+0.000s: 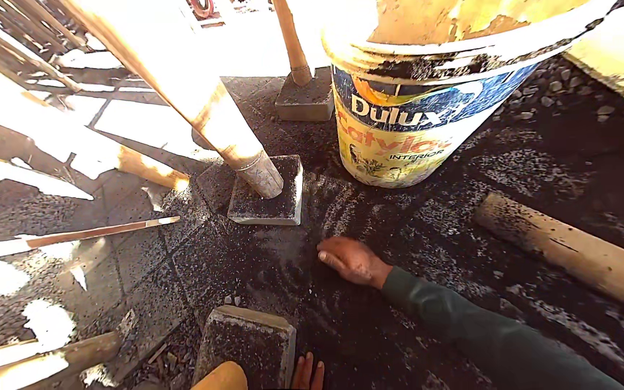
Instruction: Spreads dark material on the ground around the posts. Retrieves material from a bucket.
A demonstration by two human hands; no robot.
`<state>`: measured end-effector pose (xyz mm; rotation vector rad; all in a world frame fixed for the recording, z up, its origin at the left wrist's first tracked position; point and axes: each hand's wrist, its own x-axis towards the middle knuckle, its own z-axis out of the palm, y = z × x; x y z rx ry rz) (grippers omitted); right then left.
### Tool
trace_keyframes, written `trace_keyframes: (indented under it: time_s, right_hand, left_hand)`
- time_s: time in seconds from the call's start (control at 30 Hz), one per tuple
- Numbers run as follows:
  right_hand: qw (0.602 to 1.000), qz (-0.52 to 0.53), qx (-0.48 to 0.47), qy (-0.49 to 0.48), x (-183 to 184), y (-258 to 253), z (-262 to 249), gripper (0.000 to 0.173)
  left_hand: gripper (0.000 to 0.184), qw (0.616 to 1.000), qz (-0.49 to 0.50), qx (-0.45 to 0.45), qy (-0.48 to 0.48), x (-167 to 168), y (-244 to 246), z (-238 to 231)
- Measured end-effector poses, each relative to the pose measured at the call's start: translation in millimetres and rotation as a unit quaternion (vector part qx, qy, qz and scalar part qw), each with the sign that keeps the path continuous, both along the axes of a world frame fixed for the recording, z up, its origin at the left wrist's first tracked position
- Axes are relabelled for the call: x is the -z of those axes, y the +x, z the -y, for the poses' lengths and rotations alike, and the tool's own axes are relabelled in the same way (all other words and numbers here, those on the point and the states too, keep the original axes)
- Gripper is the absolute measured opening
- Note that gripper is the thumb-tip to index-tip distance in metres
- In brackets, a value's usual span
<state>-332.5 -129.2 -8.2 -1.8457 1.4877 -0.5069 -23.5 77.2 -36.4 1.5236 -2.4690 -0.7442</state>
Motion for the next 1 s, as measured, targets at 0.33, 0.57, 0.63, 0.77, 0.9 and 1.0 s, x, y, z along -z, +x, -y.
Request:
trace_keyframes:
  time_s: [0.33,0.57,0.63,0.77,0.9,1.0]
  right_hand:
    - [0.989,-0.062,-0.125,0.046,22,42,-77,0.079]
    - [0.996,-0.054,0.003,-0.073,24,27,-19,0.068]
    - [0.991,-0.101,-0.036,-0.079,38,36,-9,0.074]
    - [0.973,-0.095,-0.206,-0.045,40,74,-77,0.069]
    - [0.965,0.016,-0.261,0.021,23,71,-142,0.064]
    - [0.993,-0.022,-0.071,-0.094,19,42,-142,0.065]
  left_hand:
    - [0.054,1.0,-0.02,-0.009,-0.009,0,-2,-1]
    - [0.053,0.999,-0.011,-0.024,-0.04,3,-3,-3]
    - [0.055,0.999,-0.014,-0.024,-0.034,5,-2,-4]
    - [0.063,0.998,-0.052,-0.039,-0.025,5,-3,-2]
    - [0.07,0.996,-0.072,-0.051,-0.023,2,-6,-1]
    - [0.071,0.997,-0.055,-0.051,-0.011,-2,-6,2]
